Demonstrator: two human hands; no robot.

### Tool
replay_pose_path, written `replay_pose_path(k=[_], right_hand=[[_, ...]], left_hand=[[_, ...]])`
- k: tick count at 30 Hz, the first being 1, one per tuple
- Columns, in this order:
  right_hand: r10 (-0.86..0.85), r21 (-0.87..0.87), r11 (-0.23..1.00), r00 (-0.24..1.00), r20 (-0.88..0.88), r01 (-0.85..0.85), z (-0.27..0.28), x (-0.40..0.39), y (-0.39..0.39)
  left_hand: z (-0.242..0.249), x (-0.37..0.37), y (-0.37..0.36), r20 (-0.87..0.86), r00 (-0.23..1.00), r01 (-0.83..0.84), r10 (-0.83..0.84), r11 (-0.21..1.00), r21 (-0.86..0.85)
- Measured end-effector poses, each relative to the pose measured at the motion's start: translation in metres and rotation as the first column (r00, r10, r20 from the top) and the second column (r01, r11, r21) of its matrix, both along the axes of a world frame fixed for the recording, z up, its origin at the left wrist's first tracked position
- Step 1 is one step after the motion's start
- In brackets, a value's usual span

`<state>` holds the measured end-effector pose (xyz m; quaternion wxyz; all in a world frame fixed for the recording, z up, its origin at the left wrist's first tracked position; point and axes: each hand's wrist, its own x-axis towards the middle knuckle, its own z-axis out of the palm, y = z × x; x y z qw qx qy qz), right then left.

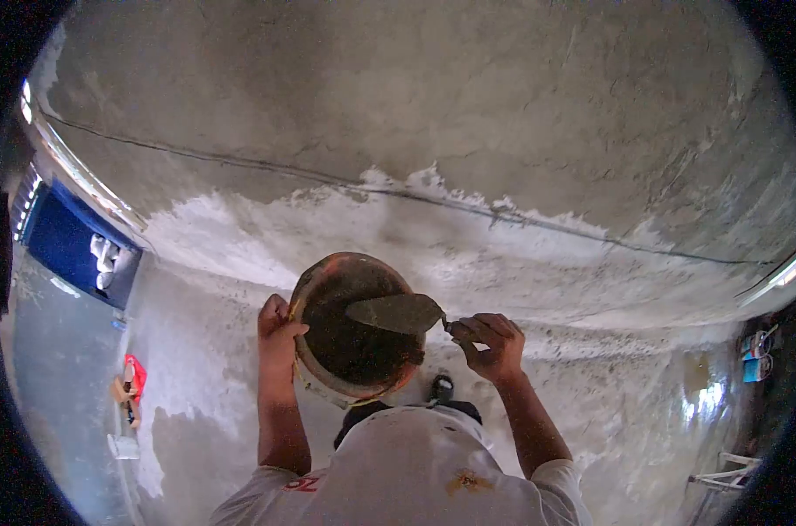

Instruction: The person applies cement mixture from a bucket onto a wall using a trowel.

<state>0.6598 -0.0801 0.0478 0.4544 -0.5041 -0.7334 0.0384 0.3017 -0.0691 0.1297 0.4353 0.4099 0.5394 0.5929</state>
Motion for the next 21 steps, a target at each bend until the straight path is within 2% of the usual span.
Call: replay_pose_path(k=[1,2,4,5,7,11,14,15,18,20,21], right_hand=[[0.01,-0.002,1.0,1.0,-0.008,-0.01,0.001,0.009,0.008],[0.007,0.004,1.0,1.0,0.009,-0.007,0.004,0.016,0.015],[-0.007,-0.051,0.999,0.996,-0.088,0.002,0.011,0.026,0.028],[-0.006,-0.045,0.999,0.997,-0.075,0.002,0.011,0.032,0.036],[-0.029,-0.008,1.0,0.992,-0.12,0.028,0.013,0.042,0.052],[-0.085,0.071,0.993,0.992,-0.098,0.092,0.029,0.052,0.076],[-0.097,0.099,0.989,0.984,-0.147,0.112,0.03,0.059,0.092],[-0.104,0.107,0.987,0.985,-0.137,0.119,0.029,0.063,0.096],[-0.091,0.048,0.994,0.983,-0.161,0.1,0.031,0.071,0.108],[-0.102,-0.072,0.993,0.984,-0.146,0.092,0.035,0.074,0.114],[-0.108,-0.073,0.992,0.984,-0.141,0.098,0.038,0.073,0.114]], left_hand=[[0.008,0.007,0.004,-0.07,0.996,-0.057,0.052,0.996,-0.07],[0.007,0.011,0.011,-0.052,0.997,-0.053,0.05,0.996,-0.065],[0.013,0.02,0.02,0.051,0.997,-0.058,0.059,0.998,-0.021],[0.018,0.024,0.023,-0.007,0.998,-0.059,0.059,0.998,-0.034],[0.009,0.025,0.034,-0.015,0.998,-0.055,0.054,0.997,-0.056],[0.006,0.027,0.052,-0.041,0.999,-0.02,0.016,0.996,-0.088],[-0.011,0.024,0.064,-0.055,0.998,0.037,-0.039,0.998,-0.042],[0.007,0.032,0.063,-0.113,0.993,0.024,-0.029,0.999,-0.045],[-0.013,0.027,0.072,-0.058,0.995,0.08,-0.082,0.996,-0.041],[-0.02,0.029,0.075,-0.046,0.994,0.099,-0.099,0.995,-0.02],[-0.018,0.032,0.073,-0.121,0.988,0.093,-0.097,0.995,-0.042]])
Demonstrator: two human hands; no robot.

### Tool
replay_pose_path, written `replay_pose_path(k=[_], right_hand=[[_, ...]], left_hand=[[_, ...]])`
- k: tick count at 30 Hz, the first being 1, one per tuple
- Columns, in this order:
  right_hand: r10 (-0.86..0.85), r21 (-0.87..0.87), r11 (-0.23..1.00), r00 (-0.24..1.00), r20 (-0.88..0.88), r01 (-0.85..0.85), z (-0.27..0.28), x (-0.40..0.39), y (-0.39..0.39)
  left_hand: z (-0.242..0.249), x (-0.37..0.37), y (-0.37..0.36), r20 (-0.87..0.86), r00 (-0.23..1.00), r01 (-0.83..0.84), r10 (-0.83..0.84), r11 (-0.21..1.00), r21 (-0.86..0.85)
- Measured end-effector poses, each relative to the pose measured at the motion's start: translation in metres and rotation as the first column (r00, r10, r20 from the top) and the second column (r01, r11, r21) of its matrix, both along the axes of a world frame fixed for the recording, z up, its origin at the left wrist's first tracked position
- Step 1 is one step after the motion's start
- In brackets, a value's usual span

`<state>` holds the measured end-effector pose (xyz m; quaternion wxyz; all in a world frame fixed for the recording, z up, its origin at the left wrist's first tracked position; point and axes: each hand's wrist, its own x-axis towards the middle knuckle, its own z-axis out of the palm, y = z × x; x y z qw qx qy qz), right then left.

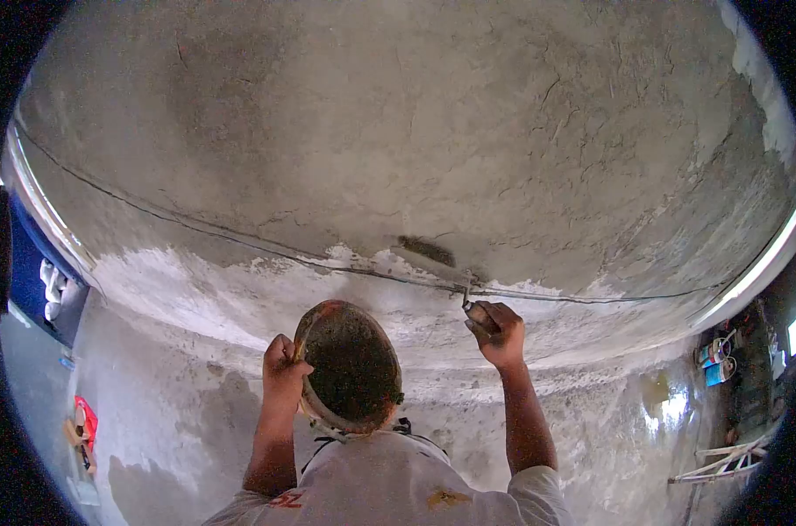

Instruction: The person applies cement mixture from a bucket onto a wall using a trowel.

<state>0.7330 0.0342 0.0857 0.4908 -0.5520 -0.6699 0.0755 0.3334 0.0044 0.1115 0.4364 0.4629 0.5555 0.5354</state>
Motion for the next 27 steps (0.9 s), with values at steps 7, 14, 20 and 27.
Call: replay_pose_path(k=[7,14,20,27], right_hand=[[-0.016,-0.118,0.993,0.994,-0.108,0.003,-0.024,0.02,0.016],[0.023,-0.165,0.986,0.996,-0.085,-0.037,-0.012,0.068,-0.016],[0.19,-0.116,0.969,0.96,-0.205,-0.217,0.014,0.028,0.014],[0.177,-0.355,0.919,0.984,-0.016,-0.171,0.034,0.019,0.026]], left_hand=[[-0.01,0.001,-0.001,-0.011,0.999,0.032,-0.033,0.998,-0.061],[-0.02,-0.009,-0.006,-0.086,0.996,0.022,-0.032,0.994,-0.109],[-0.019,-0.011,-0.012,-0.121,0.993,-0.007,-0.005,0.995,-0.099],[-0.039,-0.032,-0.016,-0.141,0.989,-0.058,0.05,0.997,-0.055]])
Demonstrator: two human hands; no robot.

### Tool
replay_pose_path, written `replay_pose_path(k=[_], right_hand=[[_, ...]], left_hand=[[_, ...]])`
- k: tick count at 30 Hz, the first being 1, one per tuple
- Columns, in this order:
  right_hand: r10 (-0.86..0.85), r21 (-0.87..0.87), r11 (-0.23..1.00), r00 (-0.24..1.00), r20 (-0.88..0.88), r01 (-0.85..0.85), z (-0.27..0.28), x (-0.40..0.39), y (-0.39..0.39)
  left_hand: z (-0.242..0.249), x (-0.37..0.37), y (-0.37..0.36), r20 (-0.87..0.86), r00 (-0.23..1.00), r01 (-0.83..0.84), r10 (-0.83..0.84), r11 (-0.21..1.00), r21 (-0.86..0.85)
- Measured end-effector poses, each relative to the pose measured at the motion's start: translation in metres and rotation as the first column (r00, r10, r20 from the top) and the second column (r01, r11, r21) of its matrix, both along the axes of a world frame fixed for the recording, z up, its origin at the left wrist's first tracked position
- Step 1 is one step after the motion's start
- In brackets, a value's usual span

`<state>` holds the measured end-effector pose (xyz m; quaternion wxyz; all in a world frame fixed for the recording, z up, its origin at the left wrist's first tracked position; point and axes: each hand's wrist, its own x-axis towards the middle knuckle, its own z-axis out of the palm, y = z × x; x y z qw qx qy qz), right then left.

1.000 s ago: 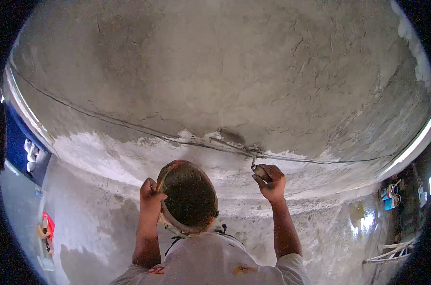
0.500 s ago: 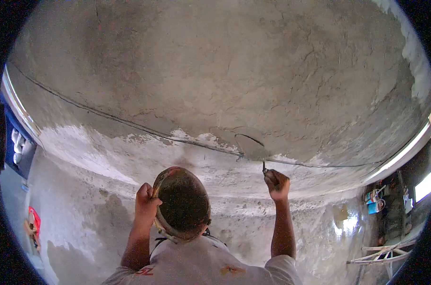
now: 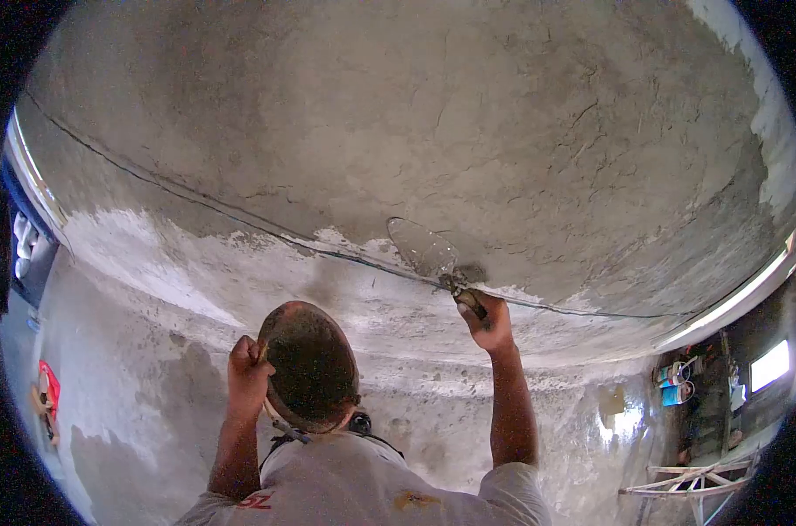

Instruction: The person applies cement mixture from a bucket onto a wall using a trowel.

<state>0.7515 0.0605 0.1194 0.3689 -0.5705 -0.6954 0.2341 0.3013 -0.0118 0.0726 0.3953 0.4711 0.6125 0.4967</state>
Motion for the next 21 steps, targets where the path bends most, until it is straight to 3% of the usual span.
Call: replay_pose_path(k=[7,9,12,13,16,21], right_hand=[[-0.017,0.037,0.999,0.998,-0.066,0.019,-0.014,0.004,0.003],[-0.026,0.095,0.995,0.993,0.113,0.016,-0.033,0.013,0.002],[-0.061,-0.002,0.998,0.997,0.051,0.061,-0.05,0.014,-0.001],[-0.067,0.116,0.992,0.977,0.202,0.044,-0.044,0.01,-0.001],[-0.162,0.141,0.983,0.924,0.346,0.119,-0.02,-0.008,-0.012],[-0.183,0.223,0.969,0.918,0.351,0.108,-0.029,0.01,-0.021]], left_hand=[[-0.01,-0.011,-0.006,0.001,0.998,-0.057,0.057,0.998,-0.04],[-0.047,-0.019,-0.006,0.072,0.996,-0.061,0.057,0.997,0.042],[-0.019,-0.017,-0.01,-0.049,0.996,-0.072,0.071,0.997,-0.016],[-0.018,-0.015,-0.003,-0.046,0.995,-0.085,0.085,0.996,0.004],[-0.019,-0.018,-0.012,-0.121,0.989,-0.083,0.085,0.996,0.02],[-0.008,-0.012,-0.014,-0.048,0.997,-0.065,0.063,0.996,-0.053]])
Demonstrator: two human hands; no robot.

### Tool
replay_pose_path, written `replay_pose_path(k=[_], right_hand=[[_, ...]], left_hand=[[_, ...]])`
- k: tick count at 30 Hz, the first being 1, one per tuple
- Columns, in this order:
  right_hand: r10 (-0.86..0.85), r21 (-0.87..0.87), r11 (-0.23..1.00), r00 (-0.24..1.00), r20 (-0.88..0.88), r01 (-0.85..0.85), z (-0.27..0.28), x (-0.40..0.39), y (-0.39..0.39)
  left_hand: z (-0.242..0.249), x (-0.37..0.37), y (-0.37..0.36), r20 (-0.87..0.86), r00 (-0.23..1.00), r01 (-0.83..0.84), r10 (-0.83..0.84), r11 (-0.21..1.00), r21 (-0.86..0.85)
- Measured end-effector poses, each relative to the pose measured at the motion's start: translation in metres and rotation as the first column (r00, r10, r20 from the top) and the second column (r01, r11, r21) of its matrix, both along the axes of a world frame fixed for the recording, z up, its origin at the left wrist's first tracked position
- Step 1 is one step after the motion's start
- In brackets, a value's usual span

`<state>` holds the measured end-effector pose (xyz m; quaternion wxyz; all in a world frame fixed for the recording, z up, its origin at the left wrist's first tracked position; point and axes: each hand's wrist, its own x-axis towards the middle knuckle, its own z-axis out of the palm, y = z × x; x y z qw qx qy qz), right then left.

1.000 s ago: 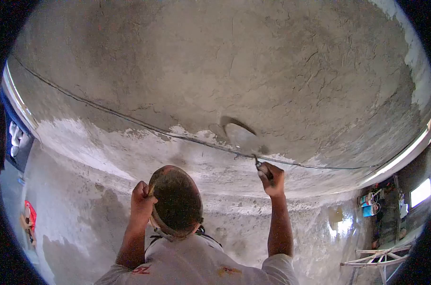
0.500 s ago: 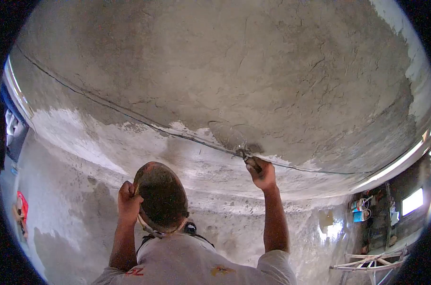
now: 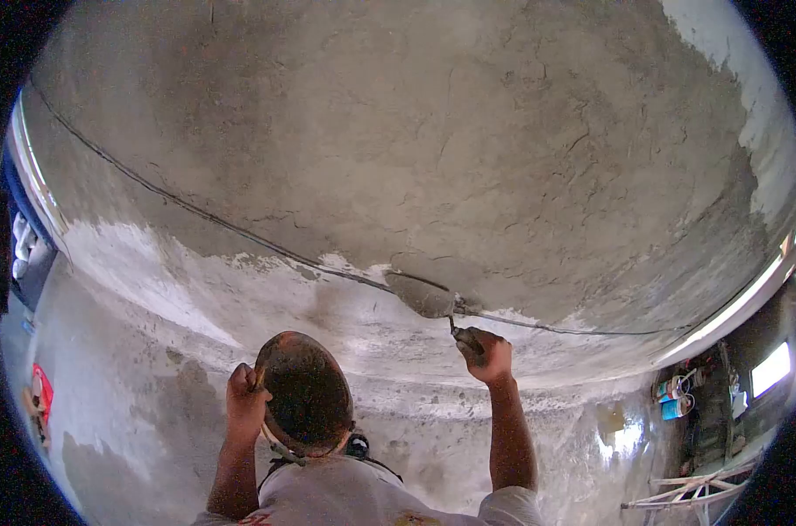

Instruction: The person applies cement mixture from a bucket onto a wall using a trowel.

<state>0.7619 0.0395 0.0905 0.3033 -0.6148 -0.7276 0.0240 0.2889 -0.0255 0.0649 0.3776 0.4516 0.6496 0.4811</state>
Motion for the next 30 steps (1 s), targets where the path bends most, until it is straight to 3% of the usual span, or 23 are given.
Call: replay_pose_path(k=[2,4,7,9,13,15,17,19,21,23,25,30], right_hand=[[0.057,0.011,0.998,0.962,-0.266,-0.056,-0.002,0.008,-0.014],[0.114,0.035,0.993,0.866,-0.487,-0.111,0.013,0.005,-0.022],[0.087,0.133,0.99,0.929,-0.36,-0.041,0.023,0.001,-0.021],[0.091,0.285,0.956,0.993,-0.08,-0.065,0.033,-0.011,-0.016],[0.028,0.282,0.956,0.983,0.182,-0.08,0.041,-0.035,0.002],[0.012,0.319,0.946,0.99,0.141,-0.057,0.027,-0.029,0.019],[-0.025,0.224,0.974,0.995,0.094,0.003,0.009,-0.011,0.024],[-0.052,0.215,0.976,0.993,0.106,0.028,-0.005,0.013,0.018],[-0.103,0.17,0.982,0.987,0.12,0.082,-0.013,0.034,-0.001],[-0.106,0.152,0.984,0.992,0.075,0.094,-0.012,0.054,-0.018],[-0.115,0.121,0.988,0.98,0.164,0.096,0.006,0.055,-0.028],[0.015,0.176,0.984,0.999,0.037,-0.022,0.04,0.014,-0.012]], left_hand=[[0.006,-0.001,-0.004,-0.006,1.0,-0.009,0.009,0.999,-0.044],[0.004,-0.002,-0.003,0.099,0.995,-0.02,0.024,0.999,-0.039],[0.005,-0.004,-0.003,0.006,1.0,0.005,-0.005,1.0,-0.003],[0.005,-0.002,-0.002,0.005,1.0,0.013,-0.013,1.0,-0.012],[-0.001,0.001,0.003,0.011,1.0,0.021,-0.021,1.0,0.014],[-0.016,-0.003,0.003,0.033,0.999,0.014,-0.015,0.999,0.043],[-0.015,-0.003,0.004,0.056,0.998,0.006,-0.011,0.997,0.072],[0.005,-0.004,0.001,-0.064,0.998,0.0,0.0,1.0,-0.011],[0.008,-0.005,-0.002,-0.014,1.0,-0.019,0.019,0.999,-0.027],[0.008,-0.007,-0.004,0.036,0.998,-0.04,0.041,0.998,-0.041],[0.007,-0.009,-0.007,0.179,0.982,-0.071,0.067,0.997,0.017],[-0.018,-0.015,-0.009,0.037,0.996,-0.081,0.081,0.997,0.008]])
